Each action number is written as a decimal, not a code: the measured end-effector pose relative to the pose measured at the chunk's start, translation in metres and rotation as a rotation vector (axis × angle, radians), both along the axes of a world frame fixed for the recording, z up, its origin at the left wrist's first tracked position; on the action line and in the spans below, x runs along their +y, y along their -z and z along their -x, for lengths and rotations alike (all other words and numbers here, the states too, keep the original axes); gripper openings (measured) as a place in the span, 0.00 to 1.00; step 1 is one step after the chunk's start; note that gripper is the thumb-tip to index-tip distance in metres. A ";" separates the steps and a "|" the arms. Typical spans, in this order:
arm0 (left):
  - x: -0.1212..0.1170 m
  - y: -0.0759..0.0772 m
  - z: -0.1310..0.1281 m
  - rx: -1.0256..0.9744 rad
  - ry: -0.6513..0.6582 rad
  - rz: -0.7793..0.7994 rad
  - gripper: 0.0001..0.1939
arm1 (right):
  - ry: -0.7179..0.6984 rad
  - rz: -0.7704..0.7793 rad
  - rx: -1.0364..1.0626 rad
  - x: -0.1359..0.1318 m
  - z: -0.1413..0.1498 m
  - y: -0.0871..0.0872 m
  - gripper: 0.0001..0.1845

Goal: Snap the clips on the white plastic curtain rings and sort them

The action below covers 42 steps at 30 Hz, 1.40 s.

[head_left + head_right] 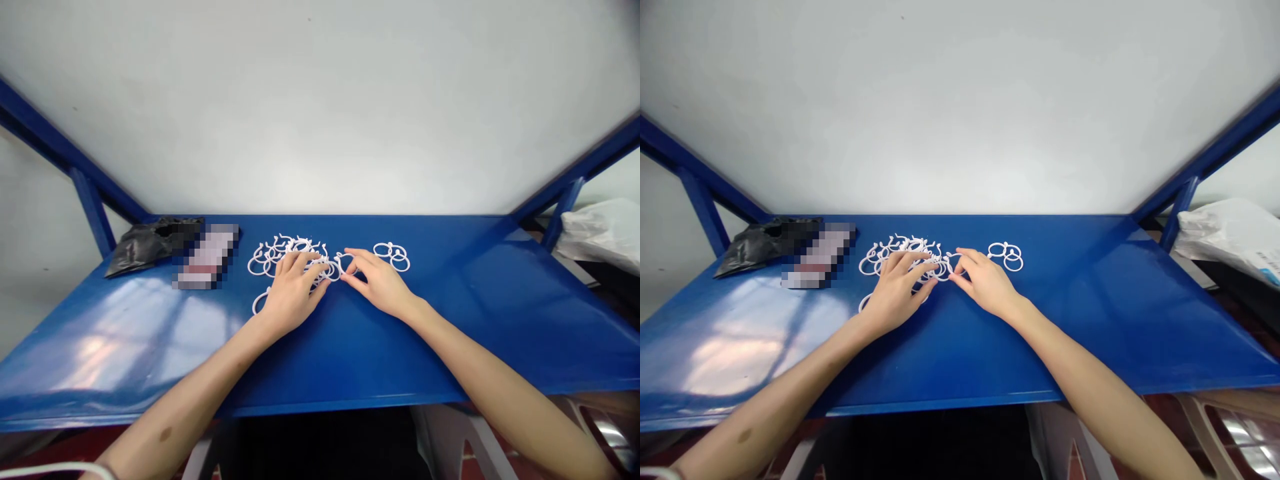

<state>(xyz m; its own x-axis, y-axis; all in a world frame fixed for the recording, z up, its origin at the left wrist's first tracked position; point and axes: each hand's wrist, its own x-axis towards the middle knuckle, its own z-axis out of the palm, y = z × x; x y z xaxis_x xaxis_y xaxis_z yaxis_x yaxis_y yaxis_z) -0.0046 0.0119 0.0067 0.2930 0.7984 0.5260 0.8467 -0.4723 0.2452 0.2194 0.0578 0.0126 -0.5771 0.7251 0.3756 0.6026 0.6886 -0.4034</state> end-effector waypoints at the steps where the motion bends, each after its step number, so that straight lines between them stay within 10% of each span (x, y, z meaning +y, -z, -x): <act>1: -0.001 -0.002 -0.001 -0.040 -0.005 0.004 0.11 | -0.030 -0.012 0.036 -0.002 0.002 0.000 0.05; 8: -0.004 -0.016 -0.002 -0.324 0.070 0.142 0.06 | -0.168 -0.174 0.170 -0.016 0.015 -0.001 0.23; 20: -0.006 -0.019 -0.002 -0.473 0.094 0.155 0.08 | -0.056 -0.057 0.264 -0.018 0.015 0.001 0.11; 34: -0.006 0.002 -0.008 -0.380 0.162 -0.091 0.12 | -0.172 -0.302 0.055 -0.021 0.014 0.004 0.15; 42: 0.000 -0.003 -0.003 0.007 0.092 -0.067 0.09 | 0.295 -0.251 -0.171 0.015 -0.019 -0.013 0.15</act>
